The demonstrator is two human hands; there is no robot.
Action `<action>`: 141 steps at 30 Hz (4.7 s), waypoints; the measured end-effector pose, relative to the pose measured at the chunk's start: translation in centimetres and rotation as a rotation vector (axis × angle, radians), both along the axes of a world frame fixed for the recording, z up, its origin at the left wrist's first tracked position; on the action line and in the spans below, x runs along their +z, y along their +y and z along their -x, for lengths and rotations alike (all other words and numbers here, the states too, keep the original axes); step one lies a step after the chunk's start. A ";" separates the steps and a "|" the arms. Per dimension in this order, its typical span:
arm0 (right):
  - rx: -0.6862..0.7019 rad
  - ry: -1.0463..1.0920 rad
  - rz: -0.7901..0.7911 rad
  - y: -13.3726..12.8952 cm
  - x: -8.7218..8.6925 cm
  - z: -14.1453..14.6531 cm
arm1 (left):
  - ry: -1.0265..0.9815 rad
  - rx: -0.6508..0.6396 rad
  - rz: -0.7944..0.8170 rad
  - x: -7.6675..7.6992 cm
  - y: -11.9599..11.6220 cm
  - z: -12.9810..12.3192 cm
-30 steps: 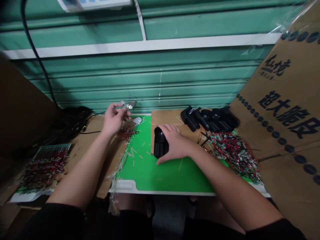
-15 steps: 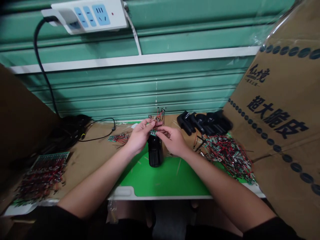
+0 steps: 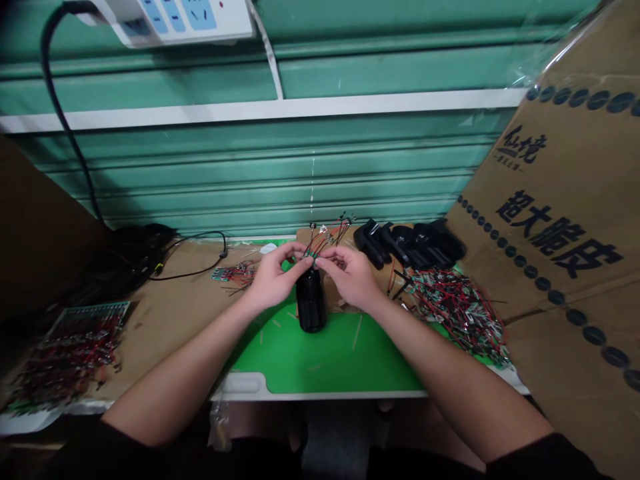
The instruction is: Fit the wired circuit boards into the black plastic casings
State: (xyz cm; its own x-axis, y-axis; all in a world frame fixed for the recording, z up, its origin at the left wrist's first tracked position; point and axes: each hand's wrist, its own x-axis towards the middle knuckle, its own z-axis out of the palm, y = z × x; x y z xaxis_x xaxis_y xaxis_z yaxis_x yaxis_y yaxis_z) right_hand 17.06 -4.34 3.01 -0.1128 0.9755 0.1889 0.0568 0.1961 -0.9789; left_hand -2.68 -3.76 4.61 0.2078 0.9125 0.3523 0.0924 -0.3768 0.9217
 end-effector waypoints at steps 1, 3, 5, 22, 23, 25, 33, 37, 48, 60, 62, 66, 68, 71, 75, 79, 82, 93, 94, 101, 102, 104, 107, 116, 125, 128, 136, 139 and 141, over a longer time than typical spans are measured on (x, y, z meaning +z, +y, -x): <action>-0.008 -0.012 -0.010 0.0 -0.1 -0.1 | 0.010 -0.002 0.016 -0.1 0.0 0.0; -0.014 -0.067 -0.051 -0.1 -0.3 -0.2 | -0.021 -0.002 0.065 -0.3 0.0 -0.2; -0.003 -0.160 -0.109 -0.3 -0.2 -0.5 | -0.075 -0.004 0.131 -0.5 -0.1 -0.4; 0.033 -0.454 -0.221 -0.8 0.5 -0.9 | -0.036 0.063 0.143 -0.4 -0.4 -0.4; 0.029 -0.461 -0.224 -0.8 0.5 -0.9 | -0.019 0.075 0.137 -0.4 -0.4 -0.4; 0.019 -0.470 -0.235 -0.8 0.4 -0.7 | 0.003 0.089 0.129 -0.4 -0.4 -0.4; 0.008 -0.461 -0.240 -0.9 0.7 -1.2 | -0.196 0.102 0.175 0.2 0.9 0.4; 0.043 -0.509 -0.238 -0.7 0.5 -1.4 | -0.421 0.118 0.259 0.1 2.3 1.5; -0.078 -0.784 -0.123 1.1 -0.5 -3.2 | -0.598 -0.153 0.392 0.7 2.5 3.6; -0.116 -0.424 -0.113 1.9 -0.4 -3.3 | -0.237 0.292 0.363 -1.7 5.0 2.3; -0.100 -0.343 -0.101 1.8 -0.2 -3.1 | -0.144 0.253 0.410 -2.4 5.2 2.0; -0.080 -0.317 -0.145 1.4 -0.1 -2.9 | 0.030 0.174 0.391 -3.5 5.3 1.7; -0.083 -0.321 -0.171 1.2 -0.3 -2.9 | 0.103 0.198 0.306 -3.5 5.0 1.6; -0.069 -0.311 -0.176 1.2 -0.6 -3.1 | 0.196 0.298 0.164 -3.0 4.2 1.5; -0.015 -0.248 -0.155 1.3 -0.8 -3.4 | 0.416 0.189 0.095 -1.9 2.9 1.5; 0.045 -0.155 -0.146 1.4 -0.6 -3.5 | 0.747 0.036 0.073 -0.9 1.9 1.8; 0.084 -0.082 -0.091 1.4 -0.1 -3.7 | 0.880 0.013 0.039 -0.5 1.4 1.9; 0.041 0.069 0.112 1.8 0.4 -3.2 | 0.508 0.106 0.196 -2.7 1.5 0.6; 0.054 0.079 0.123 1.8 0.4 -3.1 | 0.427 0.136 0.232 -3.0 1.7 0.5; 0.126 0.130 0.191 1.3 0.9 -2.3 | -0.102 0.202 0.608 -2.9 2.2 -0.5; 0.129 0.137 0.202 1.2 1.0 -2.2 | -0.146 0.211 0.640 -2.7 2.1 -0.6; 0.126 0.147 0.221 1.1 1.0 -2.0 | -0.228 0.227 0.717 -2.3 1.8 -0.8; 0.093 0.119 0.216 1.1 0.7 -1.7 | -0.357 0.220 0.821 -1.9 1.5 -1.0; 0.018 -0.028 0.121 2.0 2.8 -2.0 | -0.699 0.055 0.830 -1.6 1.7 -1.6; 0.075 0.038 0.181 1.4 2.8 -1.3 | -0.623 -0.109 0.734 -3.1 2.0 -1.7; 0.095 0.045 0.213 1.4 1.8 -1.9 | -0.597 -0.128 0.681 -4.2 2.3 -1.8; 0.133 0.044 0.244 2.6 0.9 -3.3 | -0.556 -0.211 0.570 -4.8 2.3 -1.8; 0.151 -0.007 0.265 2.7 0.7 -3.6 | -0.533 -0.205 0.524 -5.0 2.2 -1.8; 0.166 -0.021 0.265 2.7 0.5 -3.7 | -0.517 -0.202 0.516 -5.1 2.3 -1.8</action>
